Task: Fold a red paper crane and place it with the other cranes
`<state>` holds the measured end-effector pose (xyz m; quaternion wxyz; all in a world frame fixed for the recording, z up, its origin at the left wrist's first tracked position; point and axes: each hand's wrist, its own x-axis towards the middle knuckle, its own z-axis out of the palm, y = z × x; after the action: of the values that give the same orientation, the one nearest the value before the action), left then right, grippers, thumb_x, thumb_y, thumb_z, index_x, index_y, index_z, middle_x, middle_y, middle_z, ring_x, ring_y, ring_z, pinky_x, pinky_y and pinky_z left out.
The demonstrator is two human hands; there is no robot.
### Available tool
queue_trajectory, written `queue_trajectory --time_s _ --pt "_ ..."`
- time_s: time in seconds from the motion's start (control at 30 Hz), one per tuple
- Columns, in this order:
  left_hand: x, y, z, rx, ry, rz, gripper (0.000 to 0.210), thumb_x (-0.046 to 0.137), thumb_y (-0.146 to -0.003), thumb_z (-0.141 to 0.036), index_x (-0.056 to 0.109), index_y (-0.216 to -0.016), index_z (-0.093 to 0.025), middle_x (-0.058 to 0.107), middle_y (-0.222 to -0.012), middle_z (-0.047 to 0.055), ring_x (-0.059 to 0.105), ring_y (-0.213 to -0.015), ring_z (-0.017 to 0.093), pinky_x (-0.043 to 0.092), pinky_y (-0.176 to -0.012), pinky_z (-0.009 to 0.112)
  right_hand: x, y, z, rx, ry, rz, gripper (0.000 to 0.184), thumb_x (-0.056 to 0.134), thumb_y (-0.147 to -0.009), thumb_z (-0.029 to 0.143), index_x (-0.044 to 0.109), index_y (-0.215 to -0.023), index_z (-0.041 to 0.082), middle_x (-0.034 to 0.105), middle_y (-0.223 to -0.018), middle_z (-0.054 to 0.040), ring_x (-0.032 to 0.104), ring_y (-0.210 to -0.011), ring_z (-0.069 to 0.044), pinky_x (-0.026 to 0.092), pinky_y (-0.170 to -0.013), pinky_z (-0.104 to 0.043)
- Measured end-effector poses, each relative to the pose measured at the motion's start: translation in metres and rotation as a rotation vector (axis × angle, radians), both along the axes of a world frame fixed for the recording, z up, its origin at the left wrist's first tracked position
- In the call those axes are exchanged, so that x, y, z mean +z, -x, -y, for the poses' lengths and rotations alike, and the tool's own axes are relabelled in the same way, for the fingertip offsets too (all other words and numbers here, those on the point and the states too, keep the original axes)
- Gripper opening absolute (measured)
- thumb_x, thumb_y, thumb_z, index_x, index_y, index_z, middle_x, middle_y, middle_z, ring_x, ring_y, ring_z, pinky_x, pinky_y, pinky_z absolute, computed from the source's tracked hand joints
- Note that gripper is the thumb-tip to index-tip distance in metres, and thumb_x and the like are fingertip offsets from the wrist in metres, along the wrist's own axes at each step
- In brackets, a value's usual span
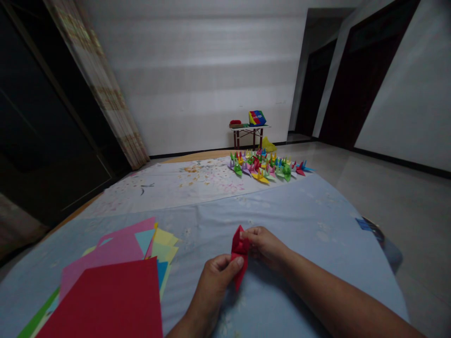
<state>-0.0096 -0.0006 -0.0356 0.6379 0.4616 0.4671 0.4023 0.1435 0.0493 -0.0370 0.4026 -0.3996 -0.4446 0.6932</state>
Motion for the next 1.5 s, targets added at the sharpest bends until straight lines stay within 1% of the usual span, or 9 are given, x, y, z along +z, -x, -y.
queue_trajectory --time_s 0.17,0.37,0.53,0.7,0.83,0.97,1.13,1.23,1.5 --pt "0.0040 -0.0014 0.0023 0.004 -0.005 0.020 0.039 0.071 -0.059 -0.051 0.065 -0.063 -0.012 0.051 -0.054 -0.002 0.038 -0.052 0.009 0.027 -0.053 0.021 -0.0029 -0.0005 -0.0014 -0.013 -0.007 -0.025 0.042 0.066 -0.065 0.046 0.039 -0.050 0.017 0.032 -0.039 0.0092 0.023 -0.035 -0.003 0.013 -0.039 -0.021" --pt "0.0040 -0.0019 0.0016 0.022 -0.004 0.008 0.042 0.071 -0.057 -0.053 0.067 -0.064 -0.012 0.051 -0.054 -0.002 0.039 -0.052 0.009 0.028 -0.052 0.021 0.0020 0.0004 0.0005 -0.031 -0.018 -0.016 0.042 0.066 -0.064 0.048 0.040 -0.049 0.017 0.033 -0.038 0.0089 0.025 -0.033 -0.004 0.014 -0.037 -0.021" --pt "-0.0016 -0.0003 -0.0009 0.023 0.010 -0.003 0.042 0.072 -0.056 -0.053 0.067 -0.064 -0.012 0.051 -0.053 -0.001 0.038 -0.051 0.009 0.027 -0.050 0.021 0.0006 0.0024 0.0011 -0.017 -0.045 0.074 0.042 0.065 -0.063 0.052 0.047 -0.052 0.016 0.037 -0.039 0.0079 0.027 -0.034 -0.003 0.018 -0.038 -0.020" --pt "-0.0002 -0.0011 0.0014 0.029 -0.009 0.013 0.040 0.071 -0.060 -0.050 0.067 -0.067 -0.012 0.055 -0.057 -0.001 0.040 -0.052 0.009 0.029 -0.052 0.021 -0.0011 0.0022 0.0010 0.035 -0.075 0.145 0.043 0.063 -0.064 0.054 0.048 -0.053 0.015 0.037 -0.039 0.0077 0.028 -0.034 -0.004 0.019 -0.037 -0.020" --pt "0.0009 -0.0014 0.0015 0.031 -0.004 0.028 0.038 0.070 -0.062 -0.048 0.067 -0.070 -0.012 0.055 -0.059 0.000 0.042 -0.056 0.010 0.030 -0.054 0.021 0.0033 0.0011 0.0031 0.017 -0.055 0.067 0.047 0.065 -0.061 0.058 0.047 -0.052 0.015 0.038 -0.039 0.0073 0.027 -0.034 -0.003 0.016 -0.037 -0.021" --pt "0.0012 -0.0004 0.0005 0.003 -0.003 0.003 0.039 0.071 -0.061 -0.049 0.065 -0.066 -0.011 0.051 -0.057 -0.001 0.039 -0.054 0.009 0.029 -0.052 0.021 0.0059 -0.0001 0.0037 0.014 -0.009 -0.003 0.045 0.067 -0.061 0.055 0.046 -0.052 0.016 0.037 -0.039 0.0074 0.025 -0.034 -0.003 0.013 -0.037 -0.021" --pt "0.0042 -0.0008 0.0025 0.029 -0.035 0.001 0.038 0.069 -0.064 -0.048 0.065 -0.065 -0.011 0.049 -0.055 -0.002 0.037 -0.053 0.009 0.028 -0.053 0.021 0.0068 -0.0012 0.0023 0.006 0.026 -0.021 0.045 0.069 -0.060 0.052 0.044 -0.050 0.016 0.036 -0.039 0.0076 0.025 -0.034 -0.003 0.013 -0.037 -0.021" --pt "0.0050 -0.0014 0.0025 0.014 -0.023 -0.007 0.039 0.070 -0.061 -0.050 0.065 -0.065 -0.011 0.050 -0.055 -0.002 0.038 -0.053 0.009 0.028 -0.053 0.021 0.0064 -0.0011 0.0024 0.016 0.019 -0.016 0.045 0.067 -0.061 0.052 0.043 -0.049 0.016 0.035 -0.038 0.0078 0.023 -0.034 -0.003 0.013 -0.037 -0.021" --pt "0.0000 -0.0002 0.0013 0.019 -0.023 0.022 0.036 0.070 -0.064 -0.046 0.064 -0.066 -0.011 0.048 -0.056 -0.002 0.036 -0.054 0.008 0.027 -0.052 0.021 0.0026 -0.0014 0.0018 0.039 0.068 -0.058 0.042 0.067 -0.064 0.048 0.042 -0.051 0.017 0.033 -0.041 0.0085 0.024 -0.036 -0.003 0.011 -0.038 -0.021"
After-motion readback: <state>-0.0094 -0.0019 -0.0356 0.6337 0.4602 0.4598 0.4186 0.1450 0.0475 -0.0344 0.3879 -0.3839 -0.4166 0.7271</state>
